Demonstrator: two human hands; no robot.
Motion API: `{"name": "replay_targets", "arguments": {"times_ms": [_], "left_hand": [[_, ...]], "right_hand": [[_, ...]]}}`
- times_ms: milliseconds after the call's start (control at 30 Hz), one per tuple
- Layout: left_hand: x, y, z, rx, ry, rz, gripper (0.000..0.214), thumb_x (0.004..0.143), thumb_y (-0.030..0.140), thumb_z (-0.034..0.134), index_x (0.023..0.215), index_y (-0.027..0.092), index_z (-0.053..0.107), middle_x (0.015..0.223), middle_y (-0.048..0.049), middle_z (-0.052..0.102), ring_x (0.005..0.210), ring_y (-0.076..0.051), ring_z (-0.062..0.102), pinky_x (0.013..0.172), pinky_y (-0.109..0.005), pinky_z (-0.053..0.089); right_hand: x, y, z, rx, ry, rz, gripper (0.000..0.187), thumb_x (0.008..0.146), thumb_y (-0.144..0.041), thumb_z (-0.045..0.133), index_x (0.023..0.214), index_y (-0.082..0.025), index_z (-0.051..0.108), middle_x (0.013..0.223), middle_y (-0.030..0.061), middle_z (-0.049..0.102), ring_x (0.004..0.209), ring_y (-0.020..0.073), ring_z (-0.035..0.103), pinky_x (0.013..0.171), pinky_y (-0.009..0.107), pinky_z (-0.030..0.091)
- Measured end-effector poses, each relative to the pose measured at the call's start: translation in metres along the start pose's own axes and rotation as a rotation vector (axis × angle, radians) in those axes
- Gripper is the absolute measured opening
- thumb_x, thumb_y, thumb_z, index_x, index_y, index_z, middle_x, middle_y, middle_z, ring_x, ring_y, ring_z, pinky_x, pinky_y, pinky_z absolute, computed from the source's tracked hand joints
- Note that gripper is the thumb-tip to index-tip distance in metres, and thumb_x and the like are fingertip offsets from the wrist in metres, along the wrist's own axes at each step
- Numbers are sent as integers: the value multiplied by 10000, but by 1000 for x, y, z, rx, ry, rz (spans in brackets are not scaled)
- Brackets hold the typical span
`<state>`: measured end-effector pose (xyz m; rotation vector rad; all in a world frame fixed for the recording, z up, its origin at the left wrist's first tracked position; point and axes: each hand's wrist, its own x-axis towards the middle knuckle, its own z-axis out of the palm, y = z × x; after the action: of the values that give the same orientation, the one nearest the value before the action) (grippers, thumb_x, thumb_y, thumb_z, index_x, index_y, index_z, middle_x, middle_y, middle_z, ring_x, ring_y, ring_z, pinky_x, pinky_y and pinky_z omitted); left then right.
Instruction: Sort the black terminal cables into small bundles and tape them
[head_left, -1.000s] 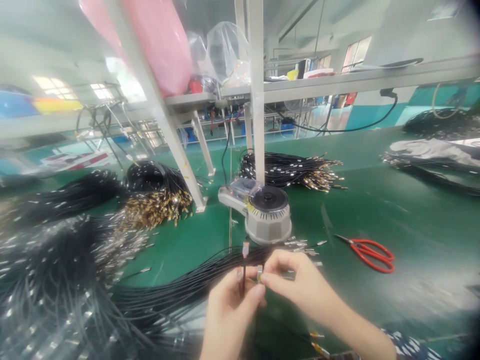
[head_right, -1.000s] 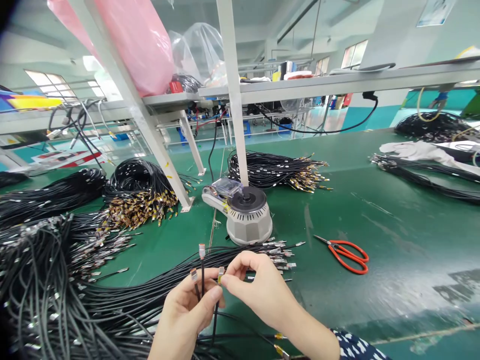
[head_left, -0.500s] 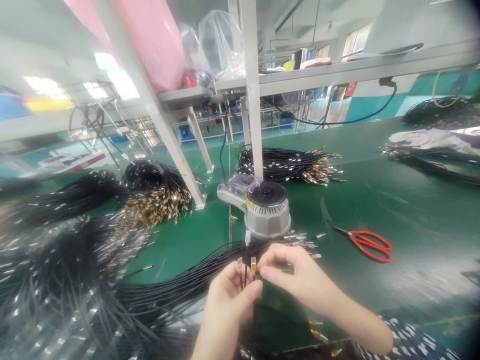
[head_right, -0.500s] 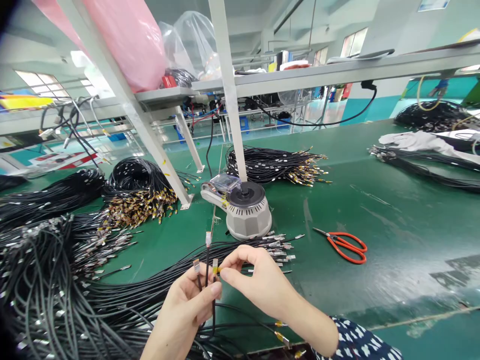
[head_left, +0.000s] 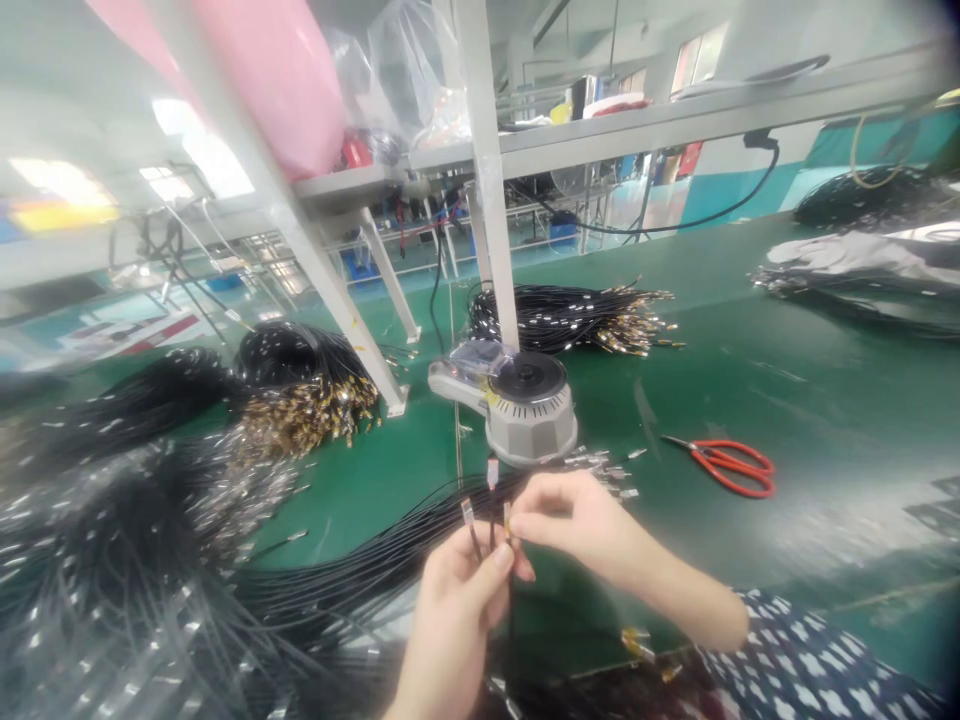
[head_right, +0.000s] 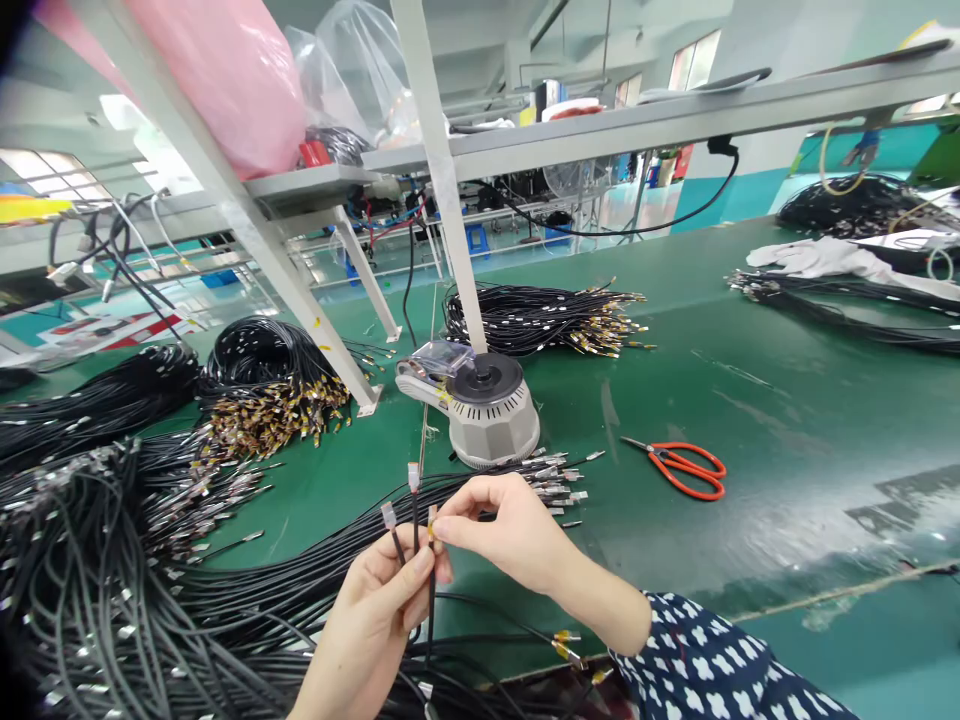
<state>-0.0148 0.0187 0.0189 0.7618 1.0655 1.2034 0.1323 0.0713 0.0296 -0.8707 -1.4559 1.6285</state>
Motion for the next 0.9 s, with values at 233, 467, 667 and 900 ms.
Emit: {"name": "replay_targets", "arguments": {"times_ms": [233,467,667,900], "left_hand": [[0,-1,-1,23,-22,19,288,733,357,767,689,113,621,593,-13,590,432,-21,299,438,-187,179],[1,-4,-1,23,7,5,282,671,330,817,732,143,615,575,17,576,423,-26,320,425,-171,216],[0,-6,0,19,29,41,267,695,333,793,687,128,622,540,-17,619,387,-16,276,398,-169,169],[1,-4,-5,-76,-80,-56,262,706,327,791,675,123,630,519,-18,624,365,1,267,391,-156,195]], "right_hand": [[4,7,3,117,-18,-20,246,710,-354,730,656,-159,590,540,-4,642,485,137,588,583,314,489],[-8,0,14,-209,233,-67,106,684,-109,630,612,-172,582,580,-22,616,602,133,570,631,268,464],[-6,0,10,-44,112,-27,121,712,-188,685,644,-169,587,533,-26,610,543,128,568,623,285,467],[2,11,0,206,-193,-25,258,759,-400,730,714,-175,614,569,-24,632,504,139,619,630,308,501]]}}
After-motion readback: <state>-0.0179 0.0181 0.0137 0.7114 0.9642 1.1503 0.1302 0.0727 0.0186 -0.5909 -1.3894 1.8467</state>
